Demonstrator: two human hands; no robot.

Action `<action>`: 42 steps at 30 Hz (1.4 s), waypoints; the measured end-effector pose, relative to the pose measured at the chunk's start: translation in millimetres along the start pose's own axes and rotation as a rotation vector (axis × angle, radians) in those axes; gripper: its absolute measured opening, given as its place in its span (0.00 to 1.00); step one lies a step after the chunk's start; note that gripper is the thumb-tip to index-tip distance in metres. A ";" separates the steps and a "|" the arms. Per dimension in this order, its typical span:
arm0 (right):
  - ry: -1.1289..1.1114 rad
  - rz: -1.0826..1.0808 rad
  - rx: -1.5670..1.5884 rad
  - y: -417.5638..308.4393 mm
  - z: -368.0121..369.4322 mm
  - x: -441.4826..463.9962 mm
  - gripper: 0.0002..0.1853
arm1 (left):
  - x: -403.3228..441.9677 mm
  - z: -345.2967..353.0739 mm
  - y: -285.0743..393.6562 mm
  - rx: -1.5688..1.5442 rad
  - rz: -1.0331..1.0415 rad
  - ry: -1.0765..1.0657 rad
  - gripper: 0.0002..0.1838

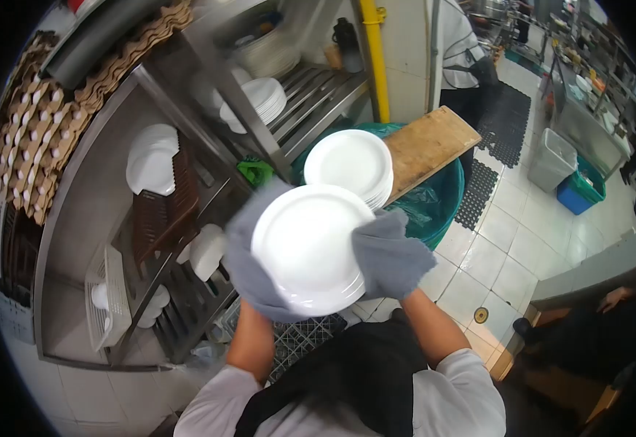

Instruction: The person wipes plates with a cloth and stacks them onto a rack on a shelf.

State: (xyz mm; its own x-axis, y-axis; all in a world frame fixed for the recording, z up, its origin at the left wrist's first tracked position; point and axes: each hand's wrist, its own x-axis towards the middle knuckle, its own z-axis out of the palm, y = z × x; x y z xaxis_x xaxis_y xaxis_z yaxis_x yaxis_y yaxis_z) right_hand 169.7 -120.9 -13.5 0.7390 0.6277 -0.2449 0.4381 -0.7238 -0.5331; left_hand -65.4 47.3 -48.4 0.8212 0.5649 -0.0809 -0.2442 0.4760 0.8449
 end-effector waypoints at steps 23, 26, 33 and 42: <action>-0.090 -0.789 -0.505 -38.2 -72.8 -79.5 0.14 | 198.5 -69.4 -13.9 0.075 -0.140 0.371 0.15; 0.283 -0.847 -0.625 -9.6 -10.8 -58.8 0.13 | 200.8 -31.3 0.3 0.156 -0.030 0.484 0.13; 0.537 -0.505 0.307 45.8 -54.7 -33.3 0.22 | 84.6 -4.4 77.3 0.918 -0.106 -0.143 0.25; 0.551 -0.518 0.054 4.8 -21.2 -52.9 0.22 | 33.5 -26.6 279.5 1.392 0.414 0.526 0.18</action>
State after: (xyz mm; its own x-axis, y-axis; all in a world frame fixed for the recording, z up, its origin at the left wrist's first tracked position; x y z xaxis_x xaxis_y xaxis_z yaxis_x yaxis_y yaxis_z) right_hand 143.6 -163.6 14.1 0.6006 0.6392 0.4803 0.7837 -0.3515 -0.5121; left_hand -119.9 217.1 170.9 0.4784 0.8023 0.3570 0.5022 -0.5834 0.6383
